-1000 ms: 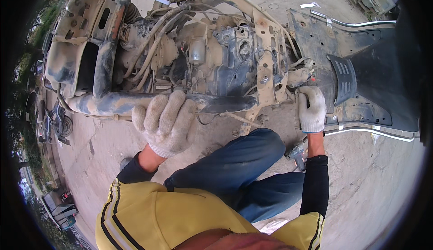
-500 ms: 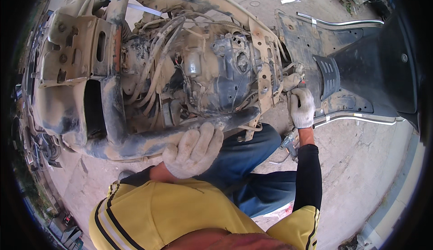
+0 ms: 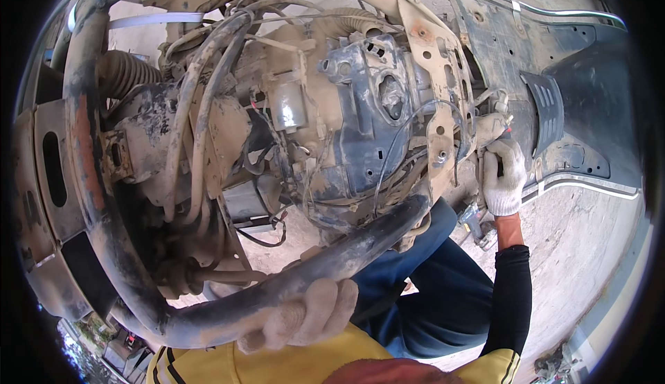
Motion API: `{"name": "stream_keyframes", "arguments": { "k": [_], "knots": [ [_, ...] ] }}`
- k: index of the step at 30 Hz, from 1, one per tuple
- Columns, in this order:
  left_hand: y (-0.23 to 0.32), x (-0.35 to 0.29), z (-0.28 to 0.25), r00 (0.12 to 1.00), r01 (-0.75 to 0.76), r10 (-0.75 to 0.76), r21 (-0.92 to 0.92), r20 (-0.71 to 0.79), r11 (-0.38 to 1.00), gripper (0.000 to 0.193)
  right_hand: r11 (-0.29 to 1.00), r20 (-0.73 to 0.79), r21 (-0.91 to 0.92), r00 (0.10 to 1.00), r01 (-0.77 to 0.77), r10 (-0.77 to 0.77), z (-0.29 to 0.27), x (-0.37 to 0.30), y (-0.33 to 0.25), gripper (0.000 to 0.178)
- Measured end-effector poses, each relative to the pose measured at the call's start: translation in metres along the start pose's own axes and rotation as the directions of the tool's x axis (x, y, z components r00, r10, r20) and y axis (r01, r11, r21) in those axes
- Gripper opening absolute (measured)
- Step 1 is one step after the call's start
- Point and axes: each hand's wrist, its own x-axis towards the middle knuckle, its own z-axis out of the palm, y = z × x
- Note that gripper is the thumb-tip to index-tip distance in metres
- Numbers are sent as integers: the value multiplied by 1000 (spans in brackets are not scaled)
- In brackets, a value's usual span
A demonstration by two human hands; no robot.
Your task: The person kneels under a vehicle and uses a wrench and an impact wrench to loosen and remove bolts from the undercarriage. They then disconnect electrical connectors and remove a metal bracket from the vehicle frame.
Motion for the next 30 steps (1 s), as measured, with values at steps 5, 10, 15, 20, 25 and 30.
{"name": "stream_keyframes", "arguments": {
  "k": [5, 10, 15, 20, 25, 30],
  "knots": [
    [10, -13, -15, 995, 47, -49, 26, 84, 999, 6, 999, 3, -1, 999, 44, -44, 2, 3, -1, 18],
    [22, -18, -20, 985, 127, -133, 56, 110, 990, 15, 996, 2, -16, 996, 84, -84, 2, 8, 0, 19],
    [18, -19, -4, 999, 47, -48, 60, 11, 997, 14, 997, 14, -27, 997, 75, -74, 0, 5, 2, 21],
    [11, -14, 8, 998, 2, 3, 77, -67, 997, 14, 1000, 19, -13, 1000, 25, -24, 0, 4, 4, 19],
    [1, -7, 5, 997, -9, 15, 86, -71, 996, 13, 998, 8, 6, 998, 68, -68, 1, 4, 2, 17],
    [6, 20, -7, 992, 54, -60, 56, 107, 997, 14, 999, 18, 3, 999, -38, 38, -1, 8, -9, 7]
  ]
}}
